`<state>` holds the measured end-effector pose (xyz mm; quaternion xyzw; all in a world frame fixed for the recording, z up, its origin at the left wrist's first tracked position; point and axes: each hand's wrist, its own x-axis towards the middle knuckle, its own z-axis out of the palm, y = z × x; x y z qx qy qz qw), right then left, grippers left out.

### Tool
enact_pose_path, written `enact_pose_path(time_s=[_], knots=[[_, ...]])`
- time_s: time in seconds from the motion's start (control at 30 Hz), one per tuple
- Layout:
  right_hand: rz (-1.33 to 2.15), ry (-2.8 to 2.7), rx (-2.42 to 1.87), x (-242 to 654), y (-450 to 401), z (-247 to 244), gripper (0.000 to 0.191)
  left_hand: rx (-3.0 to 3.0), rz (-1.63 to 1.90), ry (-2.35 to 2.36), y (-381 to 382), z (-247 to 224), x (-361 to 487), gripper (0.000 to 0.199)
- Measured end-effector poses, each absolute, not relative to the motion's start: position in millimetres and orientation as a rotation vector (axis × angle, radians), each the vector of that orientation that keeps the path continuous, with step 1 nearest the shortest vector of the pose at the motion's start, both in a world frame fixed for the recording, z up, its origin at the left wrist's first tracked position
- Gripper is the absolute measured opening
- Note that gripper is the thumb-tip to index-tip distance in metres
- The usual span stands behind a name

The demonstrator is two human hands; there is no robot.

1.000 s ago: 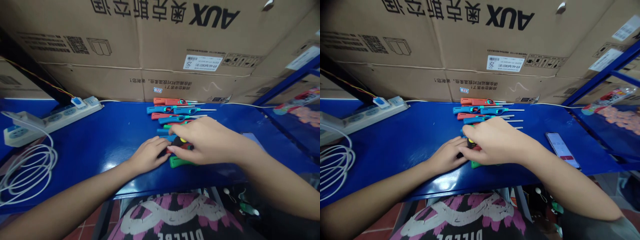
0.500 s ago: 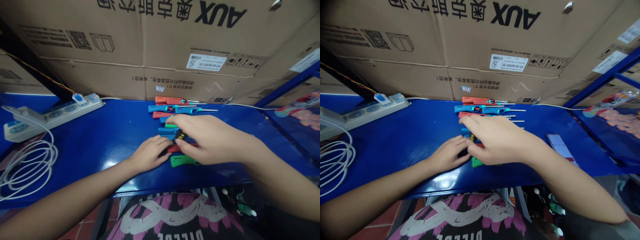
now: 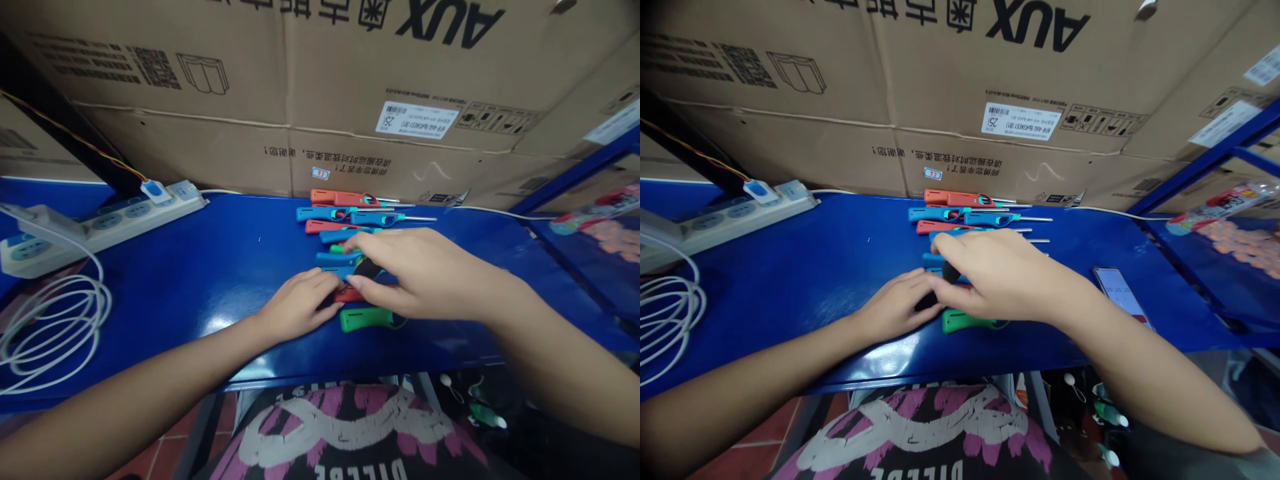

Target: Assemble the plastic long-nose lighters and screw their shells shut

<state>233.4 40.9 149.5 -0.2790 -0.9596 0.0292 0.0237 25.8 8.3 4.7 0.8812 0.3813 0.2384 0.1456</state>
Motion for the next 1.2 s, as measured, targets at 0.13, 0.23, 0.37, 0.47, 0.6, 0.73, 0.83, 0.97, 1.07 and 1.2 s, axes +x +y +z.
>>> enact_pose_path(time_s=[0.13, 0.23, 0.37, 0.47, 0.6, 0.73, 0.83, 0.97, 1.07, 1.2], knots=[[0.090, -2.945, -0.865, 231.7, 42.5, 148.6, 0.035, 2.563, 0.651, 1.106, 8.1, 4.9, 26.2, 0.016], [0.071, -2.956, -0.866, 230.7, 42.1, 148.5, 0.037, 2.586, 0.659, 1.108, 7.8, 6.9, 26.2, 0.018], [0.176, -2.952, -0.836, 228.2, 38.0, 150.0, 0.034, 2.576, 0.654, 1.107, 8.3, 8.1, 25.6, 0.015], [0.166, -2.961, -0.946, 225.8, 35.9, 150.2, 0.033, 2.577, 0.669, 1.095, 8.7, 5.8, 24.7, 0.015], [0.190, -2.943, -0.842, 225.1, 38.8, 147.5, 0.031, 2.585, 0.700, 1.119, 8.6, 3.0, 24.3, 0.016], [0.053, -2.934, -0.872, 225.6, 42.7, 147.3, 0.033, 2.569, 0.698, 1.123, 8.9, 4.2, 24.4, 0.017], [0.064, -2.941, -0.856, 224.7, 41.6, 149.6, 0.034, 2.573, 0.688, 1.122, 9.6, 5.3, 24.3, 0.016], [0.035, -2.957, -0.976, 223.4, 38.1, 151.4, 0.042, 2.594, 0.694, 1.118, 9.9, 4.1, 23.8, 0.016], [0.056, -2.932, -0.932, 223.8, 37.8, 151.1, 0.042, 2.596, 0.694, 1.113, 9.7, 2.7, 23.6, 0.017], [0.084, -2.946, -0.940, 224.8, 38.7, 151.2, 0.035, 2.616, 0.716, 1.113, 9.6, 2.5, 23.8, 0.016]])
